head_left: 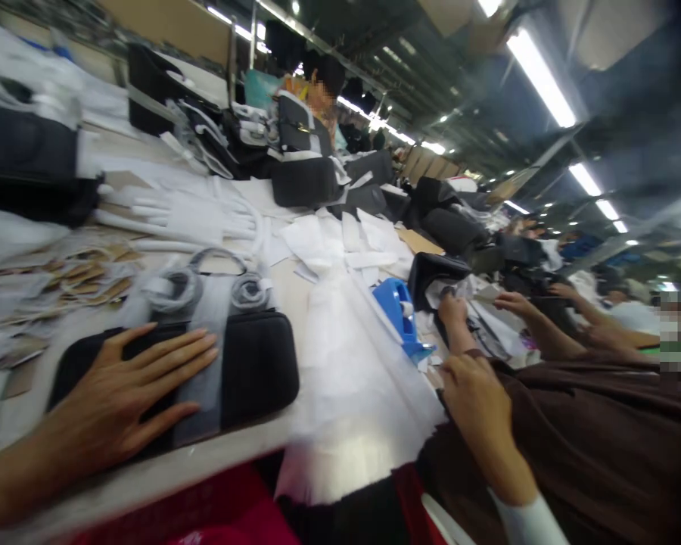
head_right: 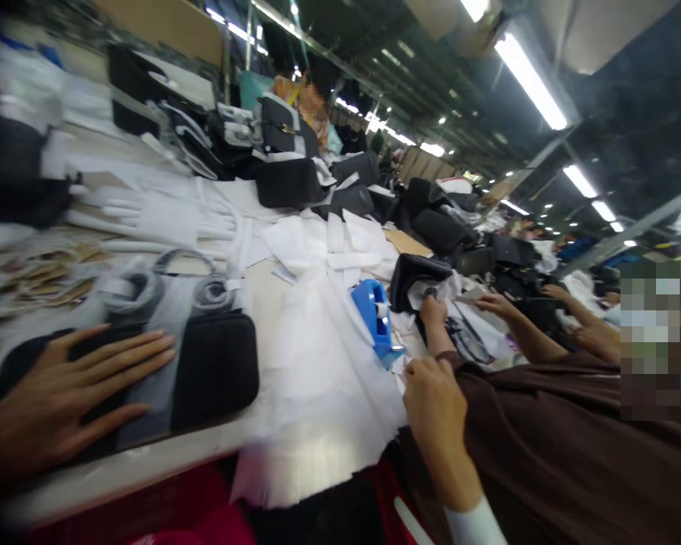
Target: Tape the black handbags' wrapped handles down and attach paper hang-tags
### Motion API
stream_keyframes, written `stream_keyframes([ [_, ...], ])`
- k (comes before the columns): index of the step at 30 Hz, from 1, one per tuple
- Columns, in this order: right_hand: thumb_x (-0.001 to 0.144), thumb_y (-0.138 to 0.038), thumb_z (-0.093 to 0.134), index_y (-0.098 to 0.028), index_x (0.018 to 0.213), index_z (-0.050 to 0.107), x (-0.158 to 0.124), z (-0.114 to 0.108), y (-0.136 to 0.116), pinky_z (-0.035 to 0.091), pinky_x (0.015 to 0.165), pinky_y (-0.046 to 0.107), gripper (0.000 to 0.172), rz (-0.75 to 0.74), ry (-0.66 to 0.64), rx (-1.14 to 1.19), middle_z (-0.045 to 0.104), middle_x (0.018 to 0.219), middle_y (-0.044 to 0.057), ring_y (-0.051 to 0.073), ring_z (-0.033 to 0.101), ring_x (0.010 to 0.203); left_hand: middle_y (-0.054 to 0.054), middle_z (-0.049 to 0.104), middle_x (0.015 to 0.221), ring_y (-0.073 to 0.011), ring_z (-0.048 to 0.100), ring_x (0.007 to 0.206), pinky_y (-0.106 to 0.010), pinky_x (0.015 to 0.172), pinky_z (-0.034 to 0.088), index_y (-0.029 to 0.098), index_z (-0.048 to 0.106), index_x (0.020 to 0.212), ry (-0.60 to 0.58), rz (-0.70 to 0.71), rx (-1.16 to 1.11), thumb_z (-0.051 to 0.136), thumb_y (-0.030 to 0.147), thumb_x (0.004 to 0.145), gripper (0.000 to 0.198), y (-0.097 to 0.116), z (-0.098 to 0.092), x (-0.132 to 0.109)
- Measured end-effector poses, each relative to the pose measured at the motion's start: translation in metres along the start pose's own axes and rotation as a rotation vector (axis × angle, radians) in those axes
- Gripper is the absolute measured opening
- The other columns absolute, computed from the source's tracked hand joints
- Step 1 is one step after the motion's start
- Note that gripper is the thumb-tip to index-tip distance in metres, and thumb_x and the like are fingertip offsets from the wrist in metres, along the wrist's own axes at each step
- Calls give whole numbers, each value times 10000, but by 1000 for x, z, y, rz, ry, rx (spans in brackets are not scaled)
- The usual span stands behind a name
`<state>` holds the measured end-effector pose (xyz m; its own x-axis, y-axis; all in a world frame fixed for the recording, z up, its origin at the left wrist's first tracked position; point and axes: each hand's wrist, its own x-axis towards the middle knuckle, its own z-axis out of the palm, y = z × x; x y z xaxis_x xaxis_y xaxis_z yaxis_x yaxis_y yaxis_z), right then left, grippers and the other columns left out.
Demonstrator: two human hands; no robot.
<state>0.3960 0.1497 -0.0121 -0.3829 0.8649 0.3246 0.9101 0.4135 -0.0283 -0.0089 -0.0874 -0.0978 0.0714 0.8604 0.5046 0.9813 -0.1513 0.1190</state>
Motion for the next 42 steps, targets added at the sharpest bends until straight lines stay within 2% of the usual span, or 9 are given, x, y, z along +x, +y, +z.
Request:
stream_keyframes([
  [3, 827, -132, 513, -210, 663, 625, 19, -42, -59, 331, 686, 352, 213, -542, 36, -124, 581, 714, 86, 241, 500, 794, -79, 484, 1460, -247, 437, 1341, -530, 1157, 166, 301, 456, 1403, -76, 23, 53, 560, 404, 903, 521, -3, -7, -2],
  [7, 762, 0, 520, -207, 644, 607, 59, -67, -174, 285, 726, 365, 253, -1171, -136, -80, 602, 716, 63, 206, 480, 758, -144, 454, 1462, -274, 402, 1358, -568, 1143, 180, 243, 459, 1404, -123, 52, 125, 553, 369, 908, 520, -5, -12, -5],
  [11, 820, -59, 536, -186, 682, 658, 84, -39, -281, 269, 748, 349, 223, -1567, -333, -50, 658, 772, 54, 203, 520, 838, -153, 467, 1437, -287, 409, 1344, -593, 1143, 156, 234, 459, 1400, -135, 39, 108, 543, 378, 911, 516, -2, -14, -5],
  [15, 873, -114, 512, -153, 789, 700, 95, -3, -340, 285, 764, 356, 210, -1657, -360, -89, 685, 787, 79, 217, 563, 823, -145, 502, 1397, -282, 414, 1334, -586, 1144, 165, 232, 478, 1383, -146, 12, 82, 538, 393, 916, 497, 0, -17, -4],
  [20, 898, -116, 485, -120, 894, 702, 99, 11, -357, 326, 788, 384, 217, -1675, -267, -156, 686, 809, 113, 240, 589, 817, -126, 446, 1472, -284, 374, 1373, -571, 1158, 154, 241, 459, 1396, -101, 4, 44, 556, 361, 912, 508, 0, -18, -4],
  [32, 880, -146, 494, -145, 831, 721, 97, 22, -348, 276, 959, 453, 232, -1633, -156, -60, 668, 733, 99, 266, 550, 893, -84, 460, 1478, -276, 389, 1382, -538, 1191, 93, 241, 427, 1429, -133, 24, -1, 575, 365, 900, 563, -3, -16, -3],
  [36, 882, -128, 490, -138, 853, 723, 102, 29, -345, 228, 1022, 459, 235, -1578, -154, -35, 676, 765, 99, 267, 525, 963, -96, 446, 1486, -278, 404, 1372, -544, 1184, 118, 236, 404, 1444, -134, 50, 17, 577, 322, 896, 582, -3, -17, -1],
  [40, 802, -188, 653, -131, 821, 714, 117, 38, -342, 204, 1036, 487, 86, -1525, -203, -33, 687, 887, 112, 299, 476, 1072, -100, 427, 1498, -280, 416, 1364, -544, 1177, 126, 246, 396, 1451, -141, 60, 36, 564, 361, 904, 584, -3, -18, 1],
  [42, 751, -258, 730, -121, 826, 705, 128, 45, -344, 216, 1019, 496, 158, -1463, -217, -26, 675, 974, 129, 323, 452, 1107, -95, 413, 1507, -271, 404, 1372, -533, 1178, 111, 250, 381, 1459, -163, 71, 65, 548, 367, 913, 583, -3, -19, 2],
])
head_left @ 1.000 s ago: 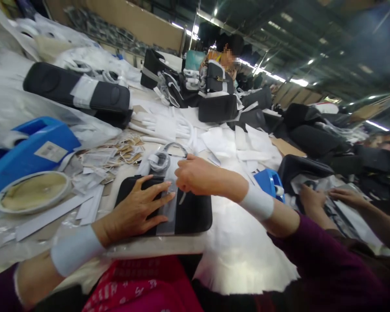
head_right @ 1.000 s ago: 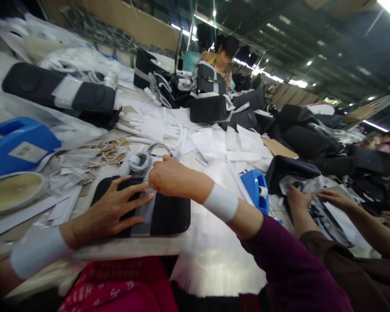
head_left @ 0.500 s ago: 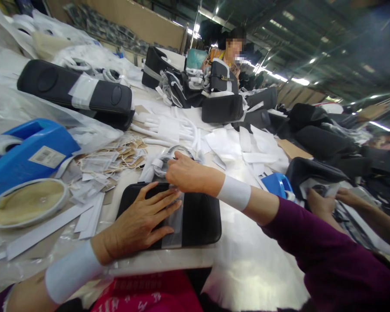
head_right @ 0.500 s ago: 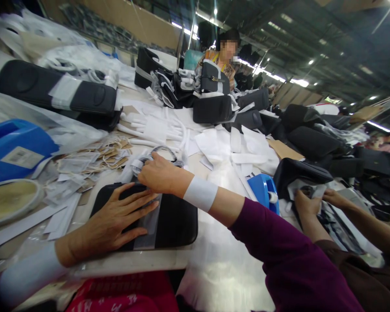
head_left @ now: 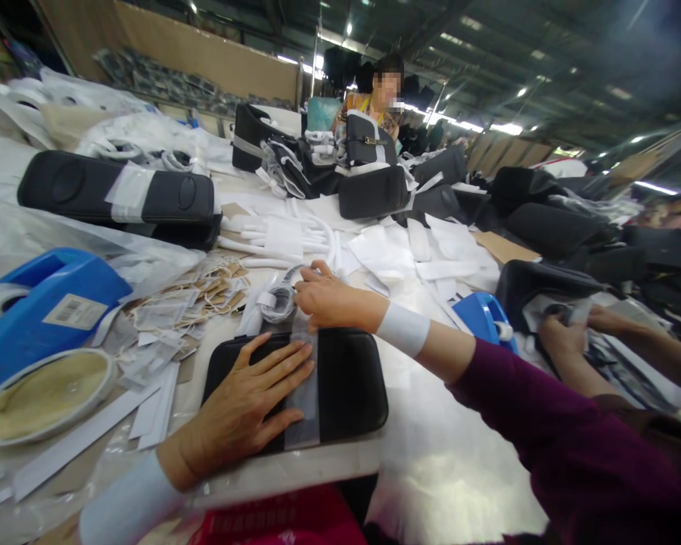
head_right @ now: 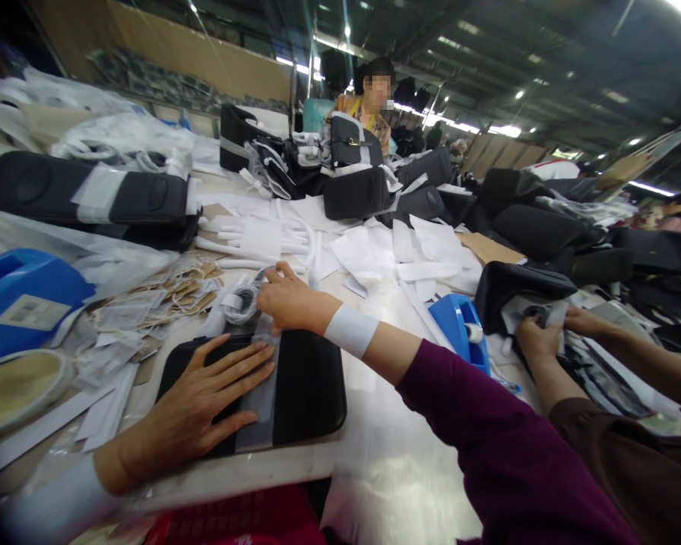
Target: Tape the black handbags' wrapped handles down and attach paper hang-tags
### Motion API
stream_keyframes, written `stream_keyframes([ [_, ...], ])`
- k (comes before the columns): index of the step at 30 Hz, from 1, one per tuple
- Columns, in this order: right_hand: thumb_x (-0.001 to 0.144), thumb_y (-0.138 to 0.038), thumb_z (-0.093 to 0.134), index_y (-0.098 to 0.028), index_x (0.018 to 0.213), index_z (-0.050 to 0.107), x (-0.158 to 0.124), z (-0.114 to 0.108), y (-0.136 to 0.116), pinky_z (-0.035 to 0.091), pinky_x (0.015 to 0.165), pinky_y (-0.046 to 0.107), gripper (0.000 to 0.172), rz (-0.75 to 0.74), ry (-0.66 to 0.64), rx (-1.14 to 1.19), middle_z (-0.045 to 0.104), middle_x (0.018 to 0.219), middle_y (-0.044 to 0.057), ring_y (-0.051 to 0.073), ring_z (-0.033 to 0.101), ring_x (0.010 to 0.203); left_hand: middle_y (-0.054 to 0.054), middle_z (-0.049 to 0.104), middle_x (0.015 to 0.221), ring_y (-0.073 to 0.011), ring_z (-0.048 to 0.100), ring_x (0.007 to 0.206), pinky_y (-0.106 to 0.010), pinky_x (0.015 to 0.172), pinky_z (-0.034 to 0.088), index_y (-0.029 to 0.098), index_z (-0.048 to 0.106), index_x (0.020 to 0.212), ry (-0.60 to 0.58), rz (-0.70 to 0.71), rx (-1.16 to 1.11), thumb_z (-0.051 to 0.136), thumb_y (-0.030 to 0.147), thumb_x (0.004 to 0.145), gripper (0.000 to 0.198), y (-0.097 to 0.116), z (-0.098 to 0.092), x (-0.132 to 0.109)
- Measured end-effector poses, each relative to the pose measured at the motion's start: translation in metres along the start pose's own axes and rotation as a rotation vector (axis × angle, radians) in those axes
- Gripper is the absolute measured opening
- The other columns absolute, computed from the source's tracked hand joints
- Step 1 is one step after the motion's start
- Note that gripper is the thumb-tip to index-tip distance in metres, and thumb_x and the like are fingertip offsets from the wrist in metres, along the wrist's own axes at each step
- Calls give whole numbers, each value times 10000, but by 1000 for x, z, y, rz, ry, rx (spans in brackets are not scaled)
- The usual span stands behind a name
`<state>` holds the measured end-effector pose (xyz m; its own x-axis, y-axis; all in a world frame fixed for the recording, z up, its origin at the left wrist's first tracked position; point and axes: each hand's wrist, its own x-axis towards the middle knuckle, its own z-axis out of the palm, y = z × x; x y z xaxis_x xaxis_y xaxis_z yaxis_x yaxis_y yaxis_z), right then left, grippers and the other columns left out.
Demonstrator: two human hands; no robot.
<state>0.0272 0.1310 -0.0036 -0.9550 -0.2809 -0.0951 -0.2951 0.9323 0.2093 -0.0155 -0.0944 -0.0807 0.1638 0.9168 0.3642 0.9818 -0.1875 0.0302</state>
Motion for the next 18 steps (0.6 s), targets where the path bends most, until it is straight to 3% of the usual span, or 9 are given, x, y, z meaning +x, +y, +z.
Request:
stream_keyframes([
  [2, 725, -298, 756, -124, 823, 693, 8, 5, 10, 235, 1000, 494, 209, 91, -45, 66, 667, 990, 128, 325, 452, 1109, -93, 408, 1510, -262, 402, 1373, -523, 1179, 94, 245, 367, 1466, -8, 8, 36, 538, 361, 918, 585, 0, 0, 0],
  [5, 730, -194, 705, -132, 842, 670, 21, 6, 16, 278, 962, 472, 133, 352, -58, 257, 660, 974, 110, 299, 497, 1064, -101, 427, 1497, -265, 433, 1351, -515, 1174, 116, 233, 372, 1465, 13, 29, 85, 541, 363, 913, 592, -2, 0, 1],
  [7, 774, -116, 593, -133, 961, 642, 22, 1, 15, 301, 944, 450, 194, 543, 55, 309, 630, 1077, 118, 277, 508, 1072, -100, 452, 1481, -267, 453, 1335, -507, 1167, 143, 235, 386, 1459, 37, 52, 116, 544, 363, 908, 587, -3, 2, 1],
  [9, 822, -94, 484, -150, 1037, 603, 5, -6, 10, 333, 924, 402, 252, 672, 259, 371, 595, 1138, 103, 230, 521, 1059, -89, 472, 1467, -261, 469, 1323, -485, 1163, 161, 248, 397, 1454, 68, 80, 144, 546, 374, 903, 584, -5, 4, 1],
  [11, 852, -130, 444, -168, 1022, 591, -34, -10, 6, 376, 890, 335, 228, 722, 503, 502, 597, 1096, 67, 178, 547, 985, -72, 482, 1459, -257, 493, 1303, -455, 1156, 179, 269, 400, 1453, 105, 102, 159, 558, 405, 890, 601, -9, 8, 1],
  [14, 837, -184, 469, -176, 966, 607, -130, -7, 1, 423, 836, 276, 189, 826, 849, 630, 613, 1005, 45, 154, 563, 884, -47, 478, 1460, -271, 529, 1268, -460, 1132, 198, 316, 354, 1473, 138, 104, 148, 575, 425, 866, 655, -15, 15, 0],
  [18, 762, -242, 575, -181, 927, 647, -278, 11, 1, 421, 783, 289, 191, 1381, 1045, 512, 626, 985, 68, 183, 550, 842, -21, 465, 1460, -289, 558, 1237, -518, 1077, 245, 398, 227, 1502, 141, 77, 102, 566, 380, 857, 729, -19, 23, -1],
])
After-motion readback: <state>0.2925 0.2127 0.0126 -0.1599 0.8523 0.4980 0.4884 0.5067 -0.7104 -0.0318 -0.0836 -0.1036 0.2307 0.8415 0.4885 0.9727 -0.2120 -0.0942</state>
